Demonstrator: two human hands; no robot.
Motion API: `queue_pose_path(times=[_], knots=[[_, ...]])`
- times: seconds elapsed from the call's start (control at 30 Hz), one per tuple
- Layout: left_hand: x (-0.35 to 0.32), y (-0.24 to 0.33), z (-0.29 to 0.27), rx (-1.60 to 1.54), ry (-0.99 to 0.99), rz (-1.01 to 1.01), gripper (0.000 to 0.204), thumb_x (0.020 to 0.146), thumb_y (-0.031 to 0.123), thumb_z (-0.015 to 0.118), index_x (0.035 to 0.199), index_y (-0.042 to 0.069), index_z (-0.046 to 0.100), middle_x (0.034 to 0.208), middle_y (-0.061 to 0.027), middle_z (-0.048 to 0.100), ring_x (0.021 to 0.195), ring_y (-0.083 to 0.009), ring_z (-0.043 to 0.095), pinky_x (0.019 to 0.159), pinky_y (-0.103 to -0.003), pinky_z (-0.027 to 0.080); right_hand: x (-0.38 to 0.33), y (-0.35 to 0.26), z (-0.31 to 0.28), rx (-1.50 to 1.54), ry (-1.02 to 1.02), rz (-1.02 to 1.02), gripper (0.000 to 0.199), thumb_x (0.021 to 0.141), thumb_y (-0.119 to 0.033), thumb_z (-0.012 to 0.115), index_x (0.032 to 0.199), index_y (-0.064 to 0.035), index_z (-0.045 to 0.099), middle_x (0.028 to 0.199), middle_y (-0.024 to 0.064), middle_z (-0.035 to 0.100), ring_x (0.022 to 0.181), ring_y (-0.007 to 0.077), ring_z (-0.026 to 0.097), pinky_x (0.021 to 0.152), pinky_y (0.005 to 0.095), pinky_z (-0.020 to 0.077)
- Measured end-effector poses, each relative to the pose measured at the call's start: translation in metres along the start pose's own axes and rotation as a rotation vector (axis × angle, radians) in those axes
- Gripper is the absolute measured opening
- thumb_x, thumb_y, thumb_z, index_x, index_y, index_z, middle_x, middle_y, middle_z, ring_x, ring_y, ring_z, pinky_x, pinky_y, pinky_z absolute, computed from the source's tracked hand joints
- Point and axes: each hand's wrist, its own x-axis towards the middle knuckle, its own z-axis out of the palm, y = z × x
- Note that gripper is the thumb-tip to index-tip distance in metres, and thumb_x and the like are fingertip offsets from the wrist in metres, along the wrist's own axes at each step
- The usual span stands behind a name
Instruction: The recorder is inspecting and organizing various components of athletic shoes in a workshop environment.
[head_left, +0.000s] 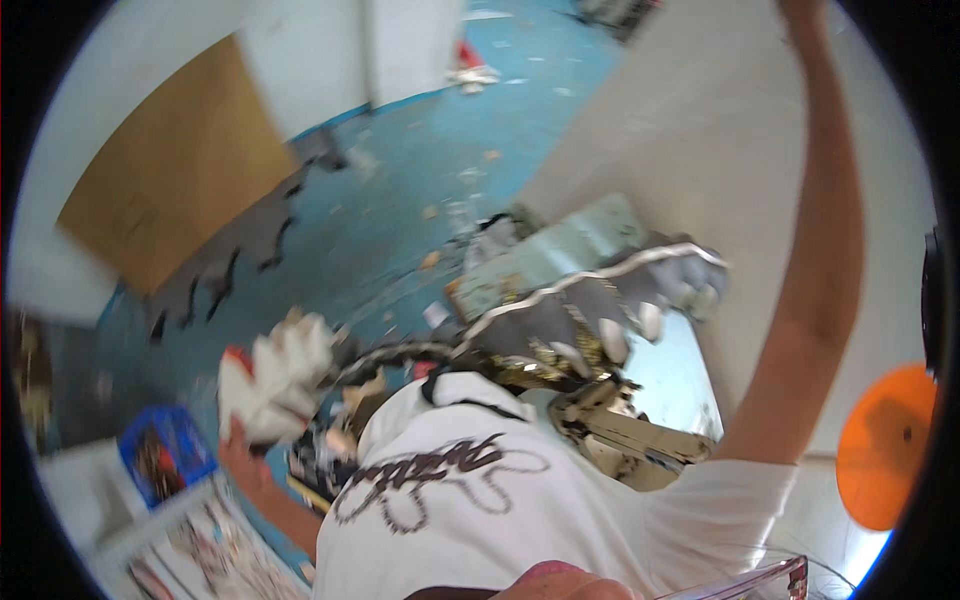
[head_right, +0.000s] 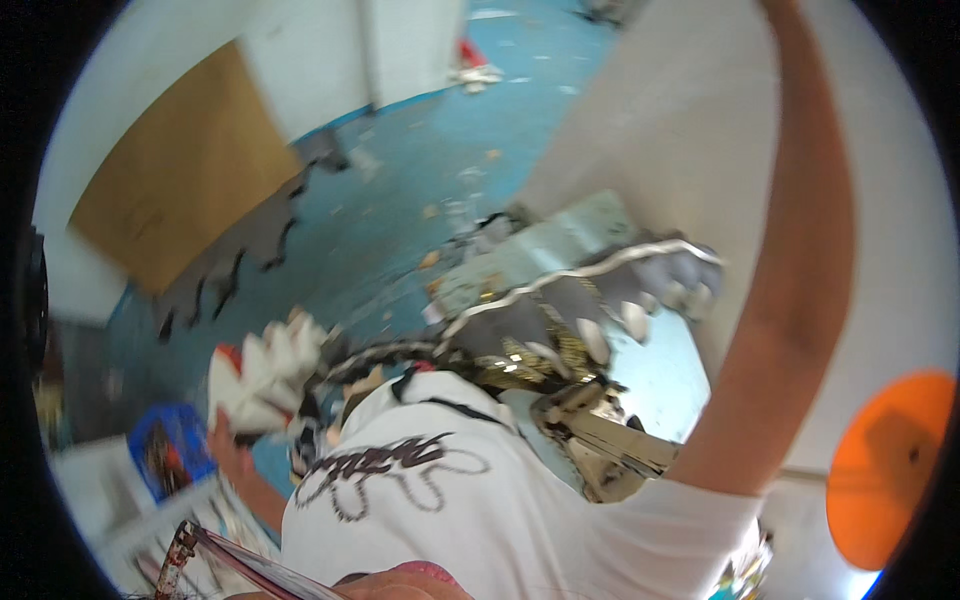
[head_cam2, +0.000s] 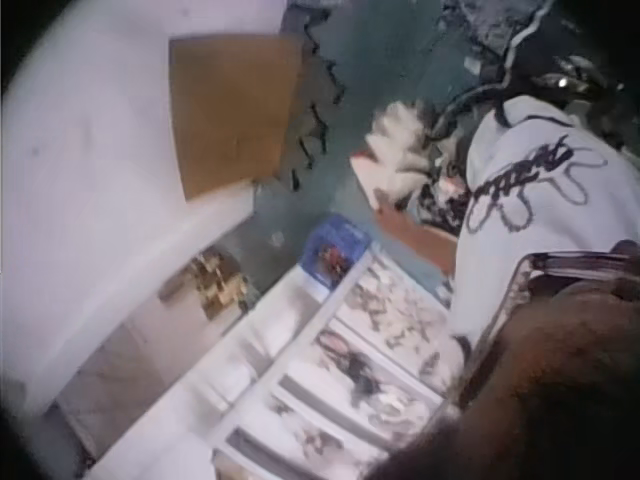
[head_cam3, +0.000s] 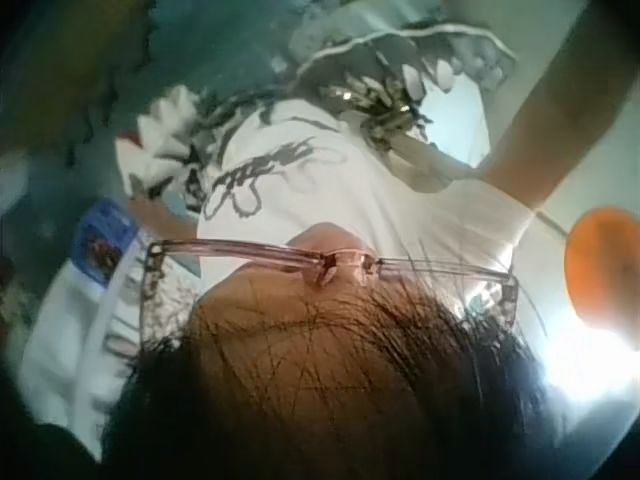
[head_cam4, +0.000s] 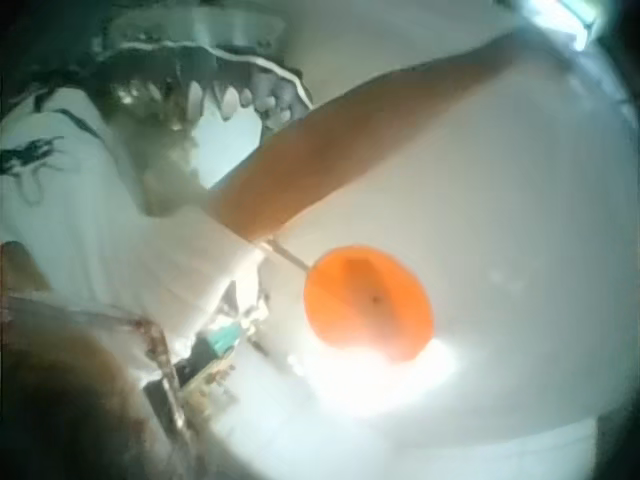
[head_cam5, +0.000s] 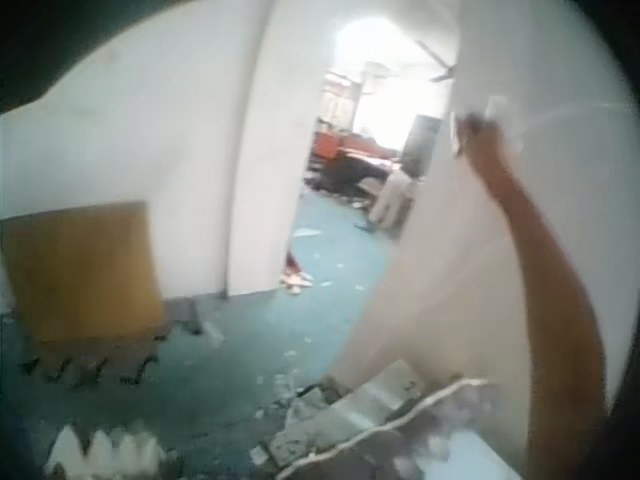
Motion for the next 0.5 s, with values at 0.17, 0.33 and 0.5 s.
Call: queue_pose_path(times=[0.17, 0.33, 0.5], knots=[[-0.022, -0.009, -0.028, -0.085, 0.083, -0.033, 0.025, 0.069, 0.018, 0.065, 0.084, -0.001, 0.058, 0.078, -0.0049, 0.059, 0.067, -0.0119, 0.054, 0.067, -0.024, 0.041, -0.330, -0.166, 0.206, 0.100, -0.801, -0.576, 0.025, 0.078, -0.026, 0.046, 0.082, -0.0043, 0.056, 0.081, 0.0148, 0.058, 0.074, 0.0284, 0.055, 0.063, 0.0386, 0.0424], [-0.043, -0.020, -0.057, -0.129, 0.126, -0.065, 0.021, 0.067, 0.016, 0.068, 0.080, 0.001, 0.061, 0.074, -0.0020, 0.060, 0.064, -0.0077, 0.053, 0.063, -0.021, 0.040, -0.495, -0.363, 0.153, 0.553, -2.045, -0.238, 0.033, 0.066, -0.027, 0.061, 0.093, -0.0087, 0.057, 0.071, 0.0024, 0.055, 0.059, 0.0119, 0.052, 0.040, 0.0272, 0.0366], [-0.067, -0.028, -0.110, -0.107, 0.203, -0.137, 0.022, 0.068, 0.018, 0.068, 0.079, 0.001, 0.061, 0.072, -0.0011, 0.059, 0.063, -0.0063, 0.050, 0.060, -0.021, 0.038, -0.489, -0.454, 0.098, 0.672, -2.219, -0.323, 0.045, 0.065, -0.029, 0.065, 0.102, -0.0083, 0.051, 0.078, 0.0014, 0.056, 0.066, 0.0136, 0.056, 0.046, 0.0261, 0.0397]])
